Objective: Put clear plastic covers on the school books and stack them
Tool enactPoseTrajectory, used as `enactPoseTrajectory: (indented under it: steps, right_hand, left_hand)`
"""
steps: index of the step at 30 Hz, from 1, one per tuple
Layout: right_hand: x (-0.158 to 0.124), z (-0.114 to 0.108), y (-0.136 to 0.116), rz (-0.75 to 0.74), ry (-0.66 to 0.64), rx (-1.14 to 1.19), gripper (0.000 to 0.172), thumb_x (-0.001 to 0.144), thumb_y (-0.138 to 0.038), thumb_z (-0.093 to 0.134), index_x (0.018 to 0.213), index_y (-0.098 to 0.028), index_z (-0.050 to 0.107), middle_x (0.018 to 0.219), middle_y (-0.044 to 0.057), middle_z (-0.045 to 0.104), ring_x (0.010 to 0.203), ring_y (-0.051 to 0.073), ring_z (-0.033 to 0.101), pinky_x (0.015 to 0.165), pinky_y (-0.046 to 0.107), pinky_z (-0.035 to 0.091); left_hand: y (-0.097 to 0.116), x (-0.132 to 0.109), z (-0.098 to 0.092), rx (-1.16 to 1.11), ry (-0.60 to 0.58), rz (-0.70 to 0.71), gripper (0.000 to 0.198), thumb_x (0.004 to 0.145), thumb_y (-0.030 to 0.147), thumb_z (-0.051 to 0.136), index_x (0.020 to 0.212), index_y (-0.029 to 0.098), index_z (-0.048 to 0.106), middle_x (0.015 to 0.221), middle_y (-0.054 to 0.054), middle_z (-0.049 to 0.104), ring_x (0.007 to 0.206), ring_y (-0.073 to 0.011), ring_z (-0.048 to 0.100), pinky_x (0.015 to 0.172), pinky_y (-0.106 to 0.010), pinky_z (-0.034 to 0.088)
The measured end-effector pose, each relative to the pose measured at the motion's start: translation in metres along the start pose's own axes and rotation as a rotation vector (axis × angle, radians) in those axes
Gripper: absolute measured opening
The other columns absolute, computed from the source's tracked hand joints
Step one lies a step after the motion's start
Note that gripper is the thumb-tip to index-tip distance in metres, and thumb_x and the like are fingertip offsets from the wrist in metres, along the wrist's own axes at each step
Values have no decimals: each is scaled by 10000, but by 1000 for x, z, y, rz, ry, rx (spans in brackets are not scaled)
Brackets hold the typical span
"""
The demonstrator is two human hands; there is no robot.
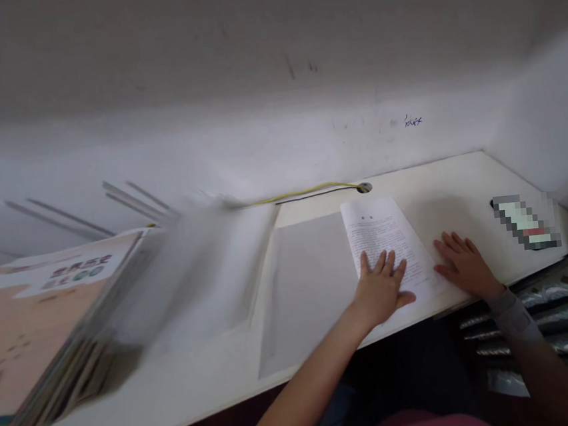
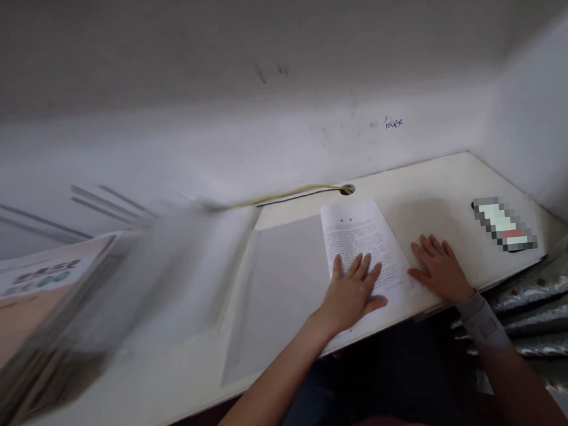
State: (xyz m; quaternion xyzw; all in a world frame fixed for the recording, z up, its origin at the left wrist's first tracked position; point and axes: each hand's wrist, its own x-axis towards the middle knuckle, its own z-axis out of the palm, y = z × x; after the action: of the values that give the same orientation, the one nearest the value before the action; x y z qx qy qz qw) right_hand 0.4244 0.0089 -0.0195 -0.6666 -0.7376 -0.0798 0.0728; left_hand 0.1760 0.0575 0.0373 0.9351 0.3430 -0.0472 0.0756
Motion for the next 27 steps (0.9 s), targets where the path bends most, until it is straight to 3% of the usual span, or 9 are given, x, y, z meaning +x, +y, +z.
enactPoseTrajectory:
  steps: [14, 19, 21, 23, 25, 27]
  right_hand:
    - [1, -1, -2, -8, -22, 15, 599, 872, -548, 408, 1358, -198, 428, 1436, 134, 381, 1328, 325, 307, 1030, 519, 264]
    - [0, 1, 7, 0, 14, 50, 580, 885, -529, 392, 1353, -189, 431, 1433, 147, 382, 1327, 308, 317, 1017, 511, 293]
    - [-2, -6, 2, 35, 70, 63, 583, 901, -520, 358, 1357, -163, 421, 1435, 174, 367, 1333, 308, 308, 1014, 519, 297]
    - [-2, -19, -16, 27, 150, 58, 579, 918, -498, 330, 1369, -142, 399, 1449, 183, 337, 1358, 306, 253, 1041, 529, 258]
    - [0, -32, -48, -98, 173, 65, 554, 930, -458, 329, 1388, -149, 369, 1467, 156, 314, 1381, 285, 193, 1078, 503, 214]
    - [4, -40, -85, -250, 106, 101, 545, 930, -444, 351, 1401, -169, 349, 1474, 138, 309, 1381, 274, 197, 1085, 464, 231]
  left_hand:
    - [4, 15, 3, 7, 15, 42, 712, 853, 630, 328, 1422, 203, 292, 1482, -148, 273, 1370, -326, 217, 1044, -665, 75]
    - [7, 12, 1, 28, 146, 60, 717, 844, 639, 339, 1430, 232, 267, 1489, -105, 274, 1390, -317, 151, 1051, -660, 78]
    - [0, -7, 3, 42, 250, -18, 714, 856, 621, 333, 1445, 234, 219, 1506, -104, 225, 1396, -312, 120, 1065, -629, 112]
    - [-16, -32, 8, 46, 324, -202, 689, 883, 580, 311, 1457, 223, 178, 1513, -119, 191, 1393, -316, 132, 1069, -593, 171]
    - [-36, -56, 17, 48, 328, -396, 656, 905, 541, 286, 1457, 201, 184, 1506, -136, 207, 1384, -331, 159, 1054, -586, 218]
    - [-53, -74, 25, 56, 273, -493, 634, 912, 531, 267, 1446, 192, 227, 1495, -140, 239, 1374, -347, 184, 1033, -602, 242]
